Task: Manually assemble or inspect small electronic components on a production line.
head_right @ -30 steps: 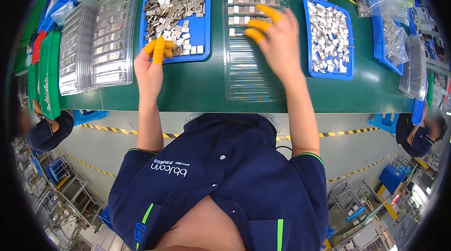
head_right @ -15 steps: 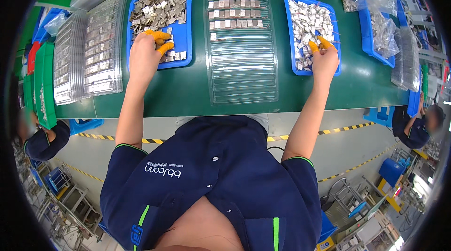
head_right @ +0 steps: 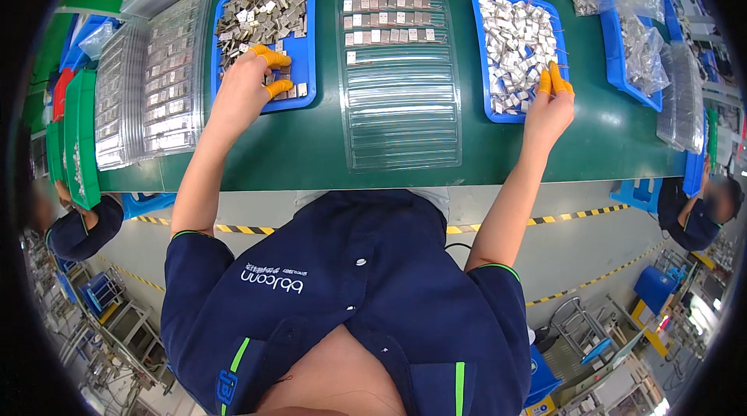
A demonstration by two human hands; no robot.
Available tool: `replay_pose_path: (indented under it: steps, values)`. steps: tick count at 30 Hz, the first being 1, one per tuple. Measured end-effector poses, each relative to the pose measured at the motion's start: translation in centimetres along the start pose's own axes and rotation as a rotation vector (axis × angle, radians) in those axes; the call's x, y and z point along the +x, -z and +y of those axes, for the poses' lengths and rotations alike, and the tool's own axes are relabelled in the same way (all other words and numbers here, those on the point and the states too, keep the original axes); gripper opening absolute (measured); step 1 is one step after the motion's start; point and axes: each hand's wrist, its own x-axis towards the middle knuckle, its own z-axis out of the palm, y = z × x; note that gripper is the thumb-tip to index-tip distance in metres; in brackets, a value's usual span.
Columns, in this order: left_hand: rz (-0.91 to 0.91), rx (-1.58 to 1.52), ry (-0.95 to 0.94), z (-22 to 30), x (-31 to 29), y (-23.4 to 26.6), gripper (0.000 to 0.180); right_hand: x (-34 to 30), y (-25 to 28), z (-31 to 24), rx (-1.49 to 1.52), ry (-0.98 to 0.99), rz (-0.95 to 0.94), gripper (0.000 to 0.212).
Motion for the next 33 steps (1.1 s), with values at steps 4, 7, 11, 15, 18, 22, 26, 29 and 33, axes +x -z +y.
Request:
replay_pose_path:
  steps: [4,7,11,15,18,22,26,29,33]
  values:
    - [0.015,0.059,-0.019,-0.8,-0.3,-0.4,0.025,-0.5,0.7,-1.4,0.267,-0.192,-0.054,0.022]
    - [-0.033,-0.012,0.024,-0.5,-0.1,-0.4,0.024,-0.7,0.9,-1.5,0.318,-0.173,-0.071,0.021]
    - [-0.026,0.045,-0.072,-0.3,0.3,-0.4,0.023,-1.2,1.3,-3.6,0.759,-0.292,-0.020,0.025]
    - [-0.097,0.082,-0.069,-1.1,0.9,-0.8,0.021,-1.4,2.0,-4.3,0.938,-0.426,-0.030,0.028]
    - [-0.092,-0.065,0.024,-0.9,1.2,-0.5,0.023,-2.1,2.5,-4.5,1.034,-0.498,-0.068,0.028]
    - [0.033,-0.286,0.173,0.0,0.8,0.4,0.030,-2.9,2.6,-4.8,1.092,-0.493,-0.142,0.028]
    - [0.189,-0.942,0.193,1.2,-0.3,0.0,0.038,-4.3,2.0,-8.4,1.011,-0.368,-0.314,0.032]
    - [0.229,-1.240,0.152,3.4,-1.0,-0.8,0.039,-6.0,1.6,-13.0,1.149,-0.300,-0.493,0.034]
    - [0.196,-1.379,0.195,5.4,-1.6,-2.4,0.032,-8.2,0.7,-17.2,1.181,-0.231,-0.725,0.025]
